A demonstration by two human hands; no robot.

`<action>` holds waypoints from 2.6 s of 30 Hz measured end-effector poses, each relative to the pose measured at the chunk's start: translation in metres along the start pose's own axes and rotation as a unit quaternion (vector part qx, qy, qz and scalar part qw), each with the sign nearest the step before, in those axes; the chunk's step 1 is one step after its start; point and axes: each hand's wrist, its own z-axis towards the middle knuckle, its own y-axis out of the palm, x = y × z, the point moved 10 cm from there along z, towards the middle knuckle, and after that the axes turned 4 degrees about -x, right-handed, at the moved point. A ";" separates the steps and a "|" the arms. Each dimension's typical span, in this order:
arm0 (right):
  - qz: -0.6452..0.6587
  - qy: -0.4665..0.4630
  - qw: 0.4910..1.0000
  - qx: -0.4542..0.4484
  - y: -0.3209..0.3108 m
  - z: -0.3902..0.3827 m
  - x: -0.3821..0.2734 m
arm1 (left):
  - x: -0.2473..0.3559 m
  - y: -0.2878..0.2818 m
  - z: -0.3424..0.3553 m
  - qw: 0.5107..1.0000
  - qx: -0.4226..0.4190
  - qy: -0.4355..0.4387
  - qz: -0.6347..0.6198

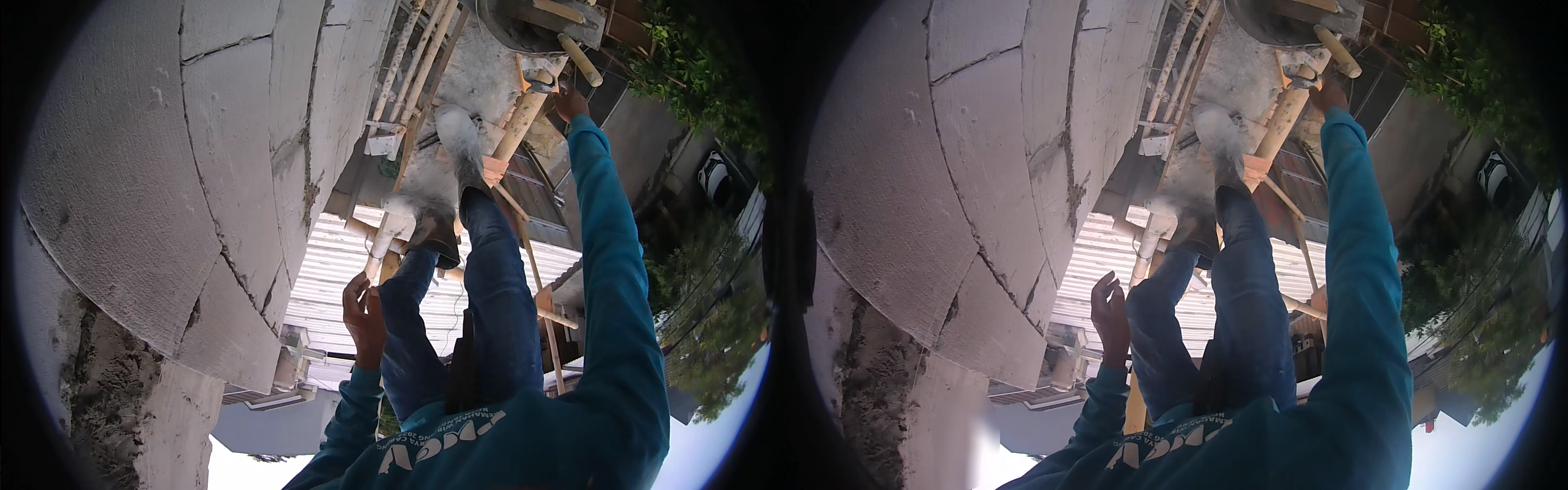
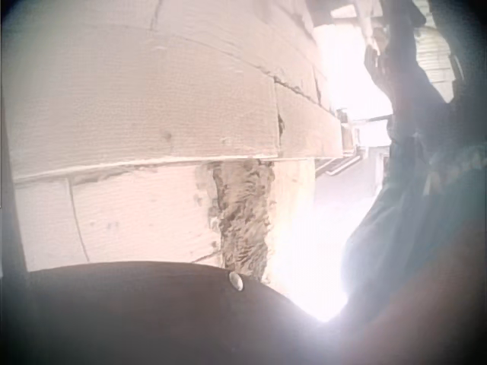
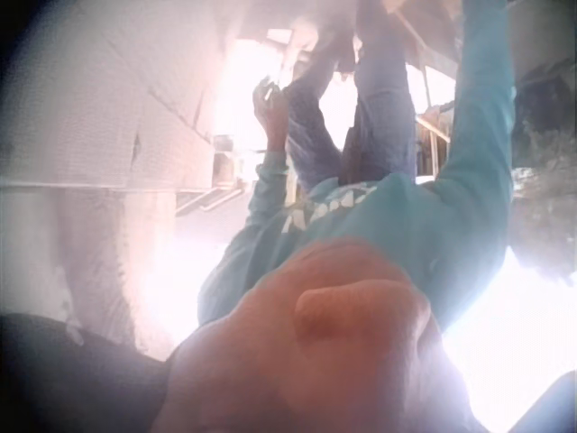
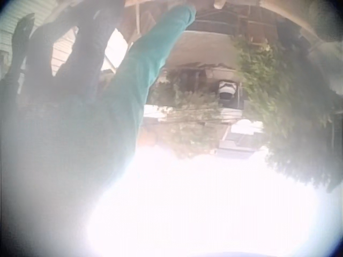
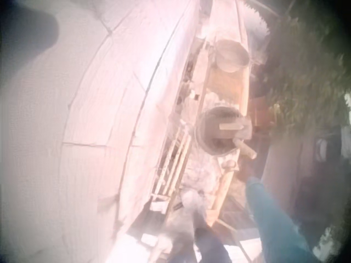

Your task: The person scoops cement from a bucket with a trowel and applies it to a wall surface. They spread and smooth the cement across the wall using the trowel, then scrape excess material back into the bucket. The person repeats this process, working on different sections of the wall.

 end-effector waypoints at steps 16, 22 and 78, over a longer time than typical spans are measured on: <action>-0.018 -0.098 0.985 0.142 0.001 0.187 -0.022 | 0.299 0.373 0.393 0.890 -0.130 0.433 -0.060; -0.002 -0.111 0.977 0.181 -0.011 0.160 -0.020 | 0.342 0.340 0.374 0.924 -0.131 0.356 -0.053; 0.061 -0.457 0.878 -0.128 -0.149 -0.581 -0.278 | -0.303 -0.224 -0.118 0.602 0.321 -0.102 -0.724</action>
